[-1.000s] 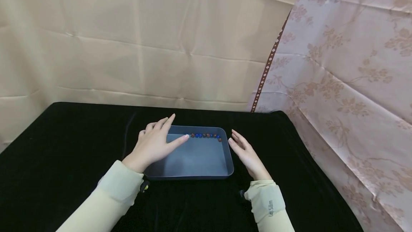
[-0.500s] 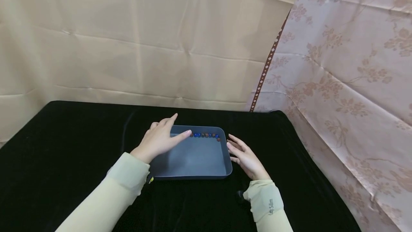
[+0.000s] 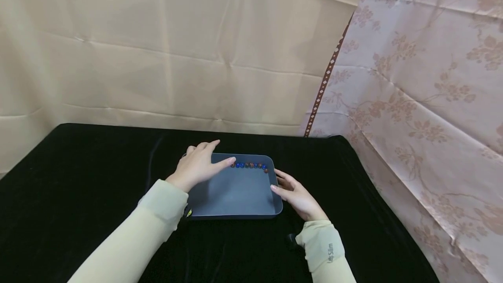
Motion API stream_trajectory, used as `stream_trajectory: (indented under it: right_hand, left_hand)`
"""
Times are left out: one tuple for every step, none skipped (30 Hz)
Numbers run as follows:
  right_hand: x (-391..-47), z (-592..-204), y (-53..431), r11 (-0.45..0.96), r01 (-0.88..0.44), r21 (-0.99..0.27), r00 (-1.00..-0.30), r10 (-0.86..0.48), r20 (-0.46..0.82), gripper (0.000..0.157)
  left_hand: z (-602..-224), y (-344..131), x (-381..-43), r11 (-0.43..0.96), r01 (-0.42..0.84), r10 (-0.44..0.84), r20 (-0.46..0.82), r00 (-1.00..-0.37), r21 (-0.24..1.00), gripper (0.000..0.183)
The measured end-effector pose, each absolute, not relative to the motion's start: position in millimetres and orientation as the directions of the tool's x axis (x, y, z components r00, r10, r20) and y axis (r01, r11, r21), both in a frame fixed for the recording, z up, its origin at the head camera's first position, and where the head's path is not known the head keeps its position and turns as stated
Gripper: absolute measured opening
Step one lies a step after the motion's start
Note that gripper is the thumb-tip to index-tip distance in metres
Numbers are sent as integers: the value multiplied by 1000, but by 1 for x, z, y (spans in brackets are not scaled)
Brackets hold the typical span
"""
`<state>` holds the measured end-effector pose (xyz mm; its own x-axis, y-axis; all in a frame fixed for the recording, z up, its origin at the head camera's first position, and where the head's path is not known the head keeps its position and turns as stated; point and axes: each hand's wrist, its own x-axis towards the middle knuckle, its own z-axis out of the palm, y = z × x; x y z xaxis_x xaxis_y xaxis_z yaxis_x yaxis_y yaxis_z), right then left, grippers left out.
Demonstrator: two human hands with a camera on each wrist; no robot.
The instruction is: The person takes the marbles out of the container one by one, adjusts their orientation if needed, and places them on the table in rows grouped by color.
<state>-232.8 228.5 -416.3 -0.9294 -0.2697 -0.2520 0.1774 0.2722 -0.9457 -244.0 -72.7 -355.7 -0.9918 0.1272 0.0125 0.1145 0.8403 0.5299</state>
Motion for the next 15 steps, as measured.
stream_trajectory:
  right_hand:
    - [-233, -416, 229, 268, 180, -947, -930, -268, -253, 64]
    - [-233, -417, 229, 265, 183, -947, -929, -268, -254, 64]
    - [-233, -417, 229, 262, 184, -947, -928, -270, -255, 64]
    - [-233, -417, 229, 260, 185, -948, -927, -274, -256, 64]
    - [-233, -417, 230, 259, 187, -948, -925, -278, -258, 64]
    - [-234, -417, 230, 259, 188, -947, -924, -280, -260, 65]
    - [-234, -417, 231, 259, 189, -947, -922, -284, -262, 65]
    - [-234, -417, 231, 260, 190, -947, -921, -288, -263, 65]
    - [-234, -418, 231, 258, 190, -947, -919, -293, -264, 66]
    - [-234, -418, 232, 255, 190, -948, -918, -297, -264, 66]
    - [-234, -418, 232, 253, 190, -949, -917, -301, -263, 66]
    - [-235, -418, 233, 249, 190, -950, -915, -305, -263, 66]
    - [-235, -419, 233, 244, 188, -951, -914, -312, -261, 66]
    - [-235, -419, 233, 240, 187, -953, -913, -315, -258, 66]
    - [-236, -419, 233, 236, 186, -954, -913, -318, -257, 65]
  left_hand:
    - [-355, -72, -245, 842, 110, 125, 6, -992, 529, 90]
    - [-355, -72, -246, 845, 109, 127, 1, -992, 524, 90]
    - [-355, -72, -247, 848, 106, 128, -7, -992, 520, 90]
    - [-355, -71, -248, 850, 106, 131, -13, -991, 515, 89]
    - [-354, -71, -248, 852, 101, 132, -23, -991, 514, 89]
    - [-354, -71, -249, 852, 96, 133, -35, -991, 514, 88]
    - [-354, -71, -250, 852, 92, 134, -45, -990, 516, 88]
    - [-354, -71, -251, 852, 90, 138, -55, -989, 516, 87]
    - [-354, -71, -251, 850, 85, 139, -65, -988, 520, 86]
    - [-354, -71, -252, 847, 84, 142, -72, -987, 525, 85]
    - [-354, -70, -253, 841, 82, 145, -77, -986, 534, 84]
    - [-355, -70, -254, 836, 83, 149, -79, -986, 542, 83]
    - [-355, -70, -255, 832, 85, 153, -79, -985, 549, 82]
    - [-355, -69, -256, 827, 88, 157, -77, -985, 555, 81]
    - [-356, -69, -258, 822, 91, 160, -75, -984, 563, 81]
